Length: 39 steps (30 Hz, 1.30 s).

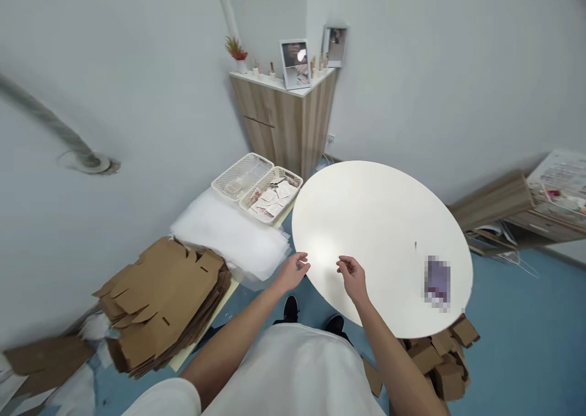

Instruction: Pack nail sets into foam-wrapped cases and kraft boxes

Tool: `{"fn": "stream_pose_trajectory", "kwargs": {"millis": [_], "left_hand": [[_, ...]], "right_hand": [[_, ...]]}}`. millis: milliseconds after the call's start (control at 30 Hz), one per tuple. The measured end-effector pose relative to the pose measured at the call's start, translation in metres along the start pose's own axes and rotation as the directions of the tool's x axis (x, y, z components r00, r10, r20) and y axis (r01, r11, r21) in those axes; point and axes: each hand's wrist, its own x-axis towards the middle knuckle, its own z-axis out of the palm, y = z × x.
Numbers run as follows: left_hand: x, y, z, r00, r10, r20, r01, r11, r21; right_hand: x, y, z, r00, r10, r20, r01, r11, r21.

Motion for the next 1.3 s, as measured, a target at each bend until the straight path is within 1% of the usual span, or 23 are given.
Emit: {"fn": "stream_pose_trajectory", "kwargs": {"millis": [67,133,200,267,333,400,533,633,733,833,967,1067,1167,1300], "left_hand": [[0.003,-0.007,-0.019,0.998,-0.027,-0.048,0.028,1.0,0.014],[0.006,-0.013,-0.035,0.995,-0.076,-0.069,0.078,0.996,0.033],[0.009,-0.018,-0.049,0.987,-0.144,-0.064,0.148,0.987,0.061],[0.013,-0.022,-0.062,0.975,-0.218,-0.045,0.222,0.97,0.1],[0.017,-0.025,-0.074,0.961,-0.274,-0.028,0.276,0.952,0.131],[0.021,-0.025,-0.084,0.953,-0.3,-0.047,0.304,0.944,0.127],[0.036,-0.023,-0.1,0.944,-0.292,-0.152,0.307,0.948,0.088],[0.058,-0.021,-0.111,0.938,-0.266,-0.223,0.285,0.957,0.054],[0.09,-0.024,-0.124,0.919,-0.275,-0.282,0.273,0.961,-0.045],[0.131,-0.032,-0.138,0.89,-0.325,-0.319,0.28,0.943,-0.18],[0.182,-0.047,-0.155,0.861,-0.42,-0.286,0.309,0.88,-0.359],[0.209,-0.058,-0.163,0.853,-0.464,-0.238,0.333,0.836,-0.437],[0.225,-0.066,-0.167,0.854,-0.481,-0.198,0.349,0.813,-0.467],[0.236,-0.074,-0.168,0.857,-0.486,-0.168,0.354,0.795,-0.493]], "right_hand": [[0.012,-0.008,0.023,0.996,0.017,0.084,-0.015,1.0,-0.019],[0.025,-0.014,0.039,0.981,0.04,0.189,-0.027,0.997,-0.069],[0.039,-0.017,0.049,0.947,0.067,0.313,-0.021,0.989,-0.146],[0.055,-0.018,0.056,0.898,0.094,0.431,0.005,0.975,-0.223],[0.074,-0.019,0.063,0.855,0.113,0.505,0.039,0.959,-0.281],[0.093,-0.021,0.071,0.834,0.117,0.54,0.073,0.945,-0.318],[0.129,-0.027,0.095,0.826,0.095,0.556,0.116,0.936,-0.333],[0.151,-0.033,0.121,0.825,0.086,0.558,0.136,0.929,-0.345],[0.173,-0.039,0.151,0.829,0.055,0.556,0.207,0.895,-0.396],[0.197,-0.043,0.184,0.84,0.019,0.542,0.279,0.842,-0.462],[0.231,-0.04,0.225,0.848,0.014,0.53,0.319,0.784,-0.532],[0.253,-0.032,0.249,0.86,0.024,0.51,0.321,0.751,-0.577],[0.268,-0.024,0.266,0.866,0.02,0.5,0.327,0.734,-0.595],[0.278,-0.021,0.279,0.864,0.035,0.502,0.328,0.718,-0.614]]}}
